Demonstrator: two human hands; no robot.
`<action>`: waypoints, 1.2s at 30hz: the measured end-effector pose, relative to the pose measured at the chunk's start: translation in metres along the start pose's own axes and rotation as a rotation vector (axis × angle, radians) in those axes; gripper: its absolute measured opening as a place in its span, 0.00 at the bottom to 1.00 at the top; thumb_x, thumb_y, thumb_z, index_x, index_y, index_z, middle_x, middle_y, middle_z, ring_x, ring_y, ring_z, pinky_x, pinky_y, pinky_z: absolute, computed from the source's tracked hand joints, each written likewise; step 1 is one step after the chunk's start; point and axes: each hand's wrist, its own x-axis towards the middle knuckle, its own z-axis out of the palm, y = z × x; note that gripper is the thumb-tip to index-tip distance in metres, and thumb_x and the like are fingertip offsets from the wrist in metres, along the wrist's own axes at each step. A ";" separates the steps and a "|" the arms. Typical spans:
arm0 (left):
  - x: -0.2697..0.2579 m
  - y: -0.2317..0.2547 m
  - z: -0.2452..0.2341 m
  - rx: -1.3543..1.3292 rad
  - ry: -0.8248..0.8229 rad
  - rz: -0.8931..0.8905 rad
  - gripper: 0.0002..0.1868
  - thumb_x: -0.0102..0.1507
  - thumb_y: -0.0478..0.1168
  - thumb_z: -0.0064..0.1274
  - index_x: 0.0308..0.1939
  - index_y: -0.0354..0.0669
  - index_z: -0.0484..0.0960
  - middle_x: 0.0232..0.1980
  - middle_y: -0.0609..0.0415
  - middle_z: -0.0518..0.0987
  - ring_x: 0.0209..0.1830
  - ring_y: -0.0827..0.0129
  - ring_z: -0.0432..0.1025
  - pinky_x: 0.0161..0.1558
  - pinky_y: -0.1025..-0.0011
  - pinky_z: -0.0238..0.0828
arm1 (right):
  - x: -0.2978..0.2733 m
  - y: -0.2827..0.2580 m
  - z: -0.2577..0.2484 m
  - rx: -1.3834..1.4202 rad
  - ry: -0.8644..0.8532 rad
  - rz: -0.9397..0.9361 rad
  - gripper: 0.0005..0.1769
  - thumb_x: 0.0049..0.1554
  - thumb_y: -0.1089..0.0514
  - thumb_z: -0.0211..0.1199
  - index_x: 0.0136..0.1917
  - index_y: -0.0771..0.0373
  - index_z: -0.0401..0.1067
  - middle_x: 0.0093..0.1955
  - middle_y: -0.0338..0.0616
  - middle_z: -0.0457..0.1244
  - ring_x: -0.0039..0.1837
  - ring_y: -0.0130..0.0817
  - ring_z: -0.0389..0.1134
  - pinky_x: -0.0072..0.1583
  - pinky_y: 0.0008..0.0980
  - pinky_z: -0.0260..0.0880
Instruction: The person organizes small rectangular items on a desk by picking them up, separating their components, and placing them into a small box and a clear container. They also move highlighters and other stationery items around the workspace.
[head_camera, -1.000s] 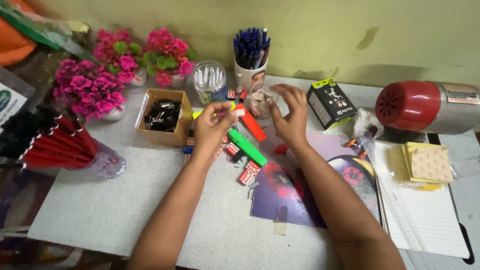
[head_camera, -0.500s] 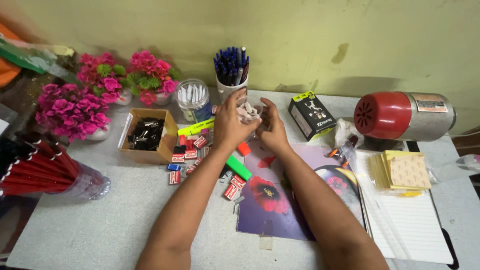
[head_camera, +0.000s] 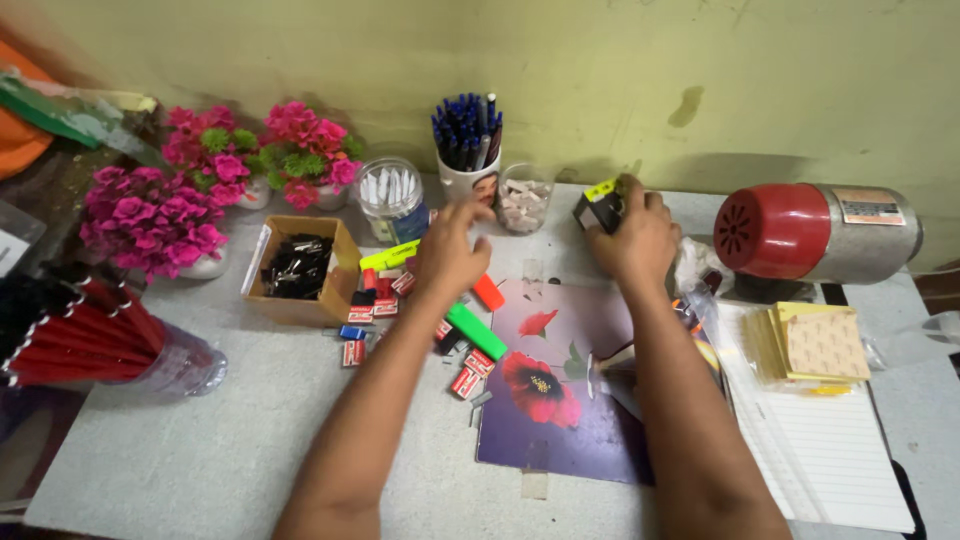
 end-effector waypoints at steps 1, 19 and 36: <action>-0.006 -0.008 -0.010 -0.058 -0.161 0.062 0.21 0.54 0.30 0.59 0.50 0.50 0.82 0.50 0.52 0.80 0.52 0.58 0.76 0.53 0.59 0.74 | 0.001 0.000 0.001 0.117 -0.012 -0.012 0.48 0.42 0.51 0.77 0.74 0.50 0.62 0.65 0.54 0.62 0.64 0.56 0.64 0.64 0.49 0.66; -0.024 -0.020 -0.080 0.315 -0.039 0.112 0.25 0.62 0.30 0.51 0.65 0.33 0.71 0.59 0.36 0.74 0.62 0.43 0.66 0.62 0.53 0.63 | -0.023 -0.026 0.036 1.118 -0.414 -0.138 0.54 0.38 0.70 0.71 0.74 0.53 0.51 0.69 0.43 0.55 0.70 0.37 0.60 0.65 0.40 0.67; -0.001 -0.067 -0.067 0.667 -0.234 0.117 0.09 0.63 0.34 0.47 0.44 0.45 0.81 0.34 0.42 0.83 0.36 0.46 0.80 0.36 0.49 0.76 | -0.106 -0.117 0.025 0.219 -0.404 -0.496 0.19 0.52 0.49 0.68 0.53 0.60 0.72 0.43 0.49 0.70 0.48 0.50 0.72 0.50 0.49 0.72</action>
